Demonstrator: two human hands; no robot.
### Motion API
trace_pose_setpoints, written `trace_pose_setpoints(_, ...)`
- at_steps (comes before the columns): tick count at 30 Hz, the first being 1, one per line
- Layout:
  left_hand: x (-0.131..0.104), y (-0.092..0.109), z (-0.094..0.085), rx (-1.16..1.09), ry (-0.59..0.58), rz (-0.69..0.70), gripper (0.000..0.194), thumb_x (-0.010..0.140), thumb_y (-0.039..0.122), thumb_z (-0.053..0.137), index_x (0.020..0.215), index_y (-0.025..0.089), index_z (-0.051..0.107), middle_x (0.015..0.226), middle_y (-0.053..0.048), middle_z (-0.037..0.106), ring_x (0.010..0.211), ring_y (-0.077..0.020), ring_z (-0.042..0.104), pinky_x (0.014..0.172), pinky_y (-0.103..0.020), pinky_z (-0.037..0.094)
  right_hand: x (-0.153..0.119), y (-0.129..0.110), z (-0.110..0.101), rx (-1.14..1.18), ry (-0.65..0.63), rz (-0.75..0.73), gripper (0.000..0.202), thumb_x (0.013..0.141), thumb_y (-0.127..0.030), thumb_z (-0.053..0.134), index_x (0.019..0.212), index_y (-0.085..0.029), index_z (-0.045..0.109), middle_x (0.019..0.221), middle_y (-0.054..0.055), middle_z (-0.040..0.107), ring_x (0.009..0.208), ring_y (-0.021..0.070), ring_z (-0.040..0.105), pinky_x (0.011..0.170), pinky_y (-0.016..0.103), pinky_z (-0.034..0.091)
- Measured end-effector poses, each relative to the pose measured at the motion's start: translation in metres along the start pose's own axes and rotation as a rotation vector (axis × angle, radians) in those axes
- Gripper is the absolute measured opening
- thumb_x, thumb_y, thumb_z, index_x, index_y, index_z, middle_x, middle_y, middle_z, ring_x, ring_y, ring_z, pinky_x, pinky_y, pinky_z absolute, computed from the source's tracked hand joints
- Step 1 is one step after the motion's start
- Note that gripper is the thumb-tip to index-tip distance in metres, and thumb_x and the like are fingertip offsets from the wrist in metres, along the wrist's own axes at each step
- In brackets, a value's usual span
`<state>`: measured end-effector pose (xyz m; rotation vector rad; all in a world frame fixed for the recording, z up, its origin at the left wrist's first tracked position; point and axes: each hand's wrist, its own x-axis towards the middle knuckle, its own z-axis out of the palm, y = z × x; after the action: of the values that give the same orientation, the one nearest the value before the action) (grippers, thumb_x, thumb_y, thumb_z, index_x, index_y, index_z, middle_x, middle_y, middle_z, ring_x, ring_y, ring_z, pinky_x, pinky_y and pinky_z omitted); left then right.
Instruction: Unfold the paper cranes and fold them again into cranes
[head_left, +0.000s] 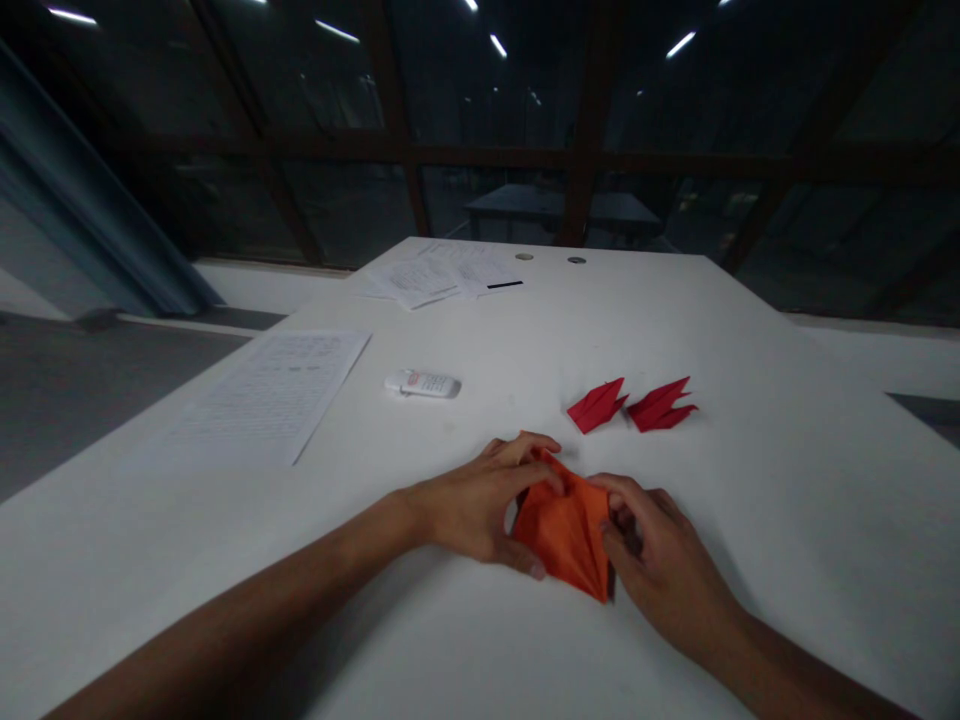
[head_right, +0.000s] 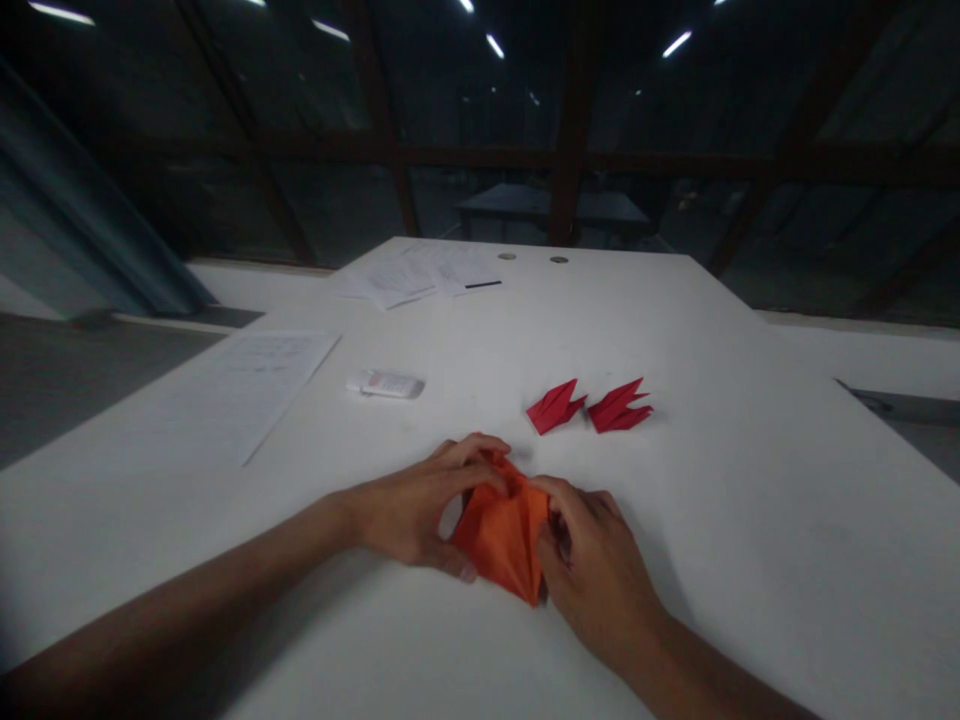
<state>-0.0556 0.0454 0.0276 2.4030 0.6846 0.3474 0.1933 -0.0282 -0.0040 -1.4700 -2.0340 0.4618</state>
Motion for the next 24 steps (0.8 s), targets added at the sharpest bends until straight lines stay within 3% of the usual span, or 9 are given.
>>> trace_pose_setpoints(6,-0.002,0.007,-0.001,0.059,0.0,-0.016,0.072,0.072,0.052,0.084,0.133,0.024,0.056,0.151,-0.017,0.041,0.147,-0.0386,0.034,0.118,-0.056,0.034,0.003,0.008,0.003,0.212,-0.058,0.12,0.028,0.101,-0.035,0.047,0.126,-0.026,0.056,0.083,0.0,0.066,0.079,0.0211,0.062,0.076,0.034,0.051)
trace_pose_setpoints(10,-0.002,0.014,0.003,0.132,0.041,-0.088,0.078,0.071,0.054,0.083,0.137,0.024,0.053,0.155,-0.016,0.038,0.139,-0.0378,0.046,0.115,-0.054,0.04,0.006,0.009,0.003,0.301,-0.051,0.18,0.025,0.101,-0.036,0.048,0.122,-0.026,0.056,0.079,-0.001,0.062,0.076,0.0199,0.06,0.073,0.031,0.049)
trace_pose_setpoints(14,0.001,0.019,0.007,0.194,0.102,-0.136,0.049,0.079,0.041,0.077,0.122,0.022,0.061,0.152,-0.014,0.043,0.131,-0.0334,0.055,0.113,-0.05,0.045,0.009,0.005,0.002,0.346,-0.035,0.184,0.024,0.102,-0.038,0.047,0.12,-0.025,0.058,0.081,0.0,0.064,0.077,0.0203,0.061,0.072,0.031,0.049)
trace_pose_setpoints(18,0.003,0.021,0.0,0.205,0.03,-0.024,0.011,0.091,0.025,0.062,0.097,0.02,0.068,0.139,-0.01,0.058,0.123,-0.0267,0.061,0.11,-0.042,0.047,0.009,0.003,0.001,0.355,-0.012,0.195,0.029,0.104,-0.041,0.042,0.122,-0.025,0.058,0.094,0.003,0.069,0.089,0.0226,0.064,0.077,0.033,0.05)
trace_pose_setpoints(20,0.004,0.021,-0.006,0.15,-0.01,0.051,0.017,0.093,0.017,0.055,0.102,0.02,0.069,0.132,-0.008,0.064,0.121,-0.0229,0.063,0.109,-0.037,0.047,0.008,0.003,0.0,0.338,0.007,0.198,0.031,0.105,-0.042,0.041,0.124,-0.025,0.058,0.095,0.003,0.069,0.09,0.0231,0.064,0.079,0.034,0.05)
trace_pose_setpoints(24,0.004,0.017,-0.016,0.057,0.063,-0.001,0.023,0.095,0.016,0.051,0.111,0.019,0.068,0.118,-0.007,0.071,0.107,-0.0195,0.068,0.095,-0.03,0.051,0.007,0.001,0.0,0.34,0.004,0.157,0.028,0.101,-0.038,0.049,0.125,-0.025,0.056,0.106,0.004,0.071,0.093,0.0223,0.065,0.084,0.036,0.05)
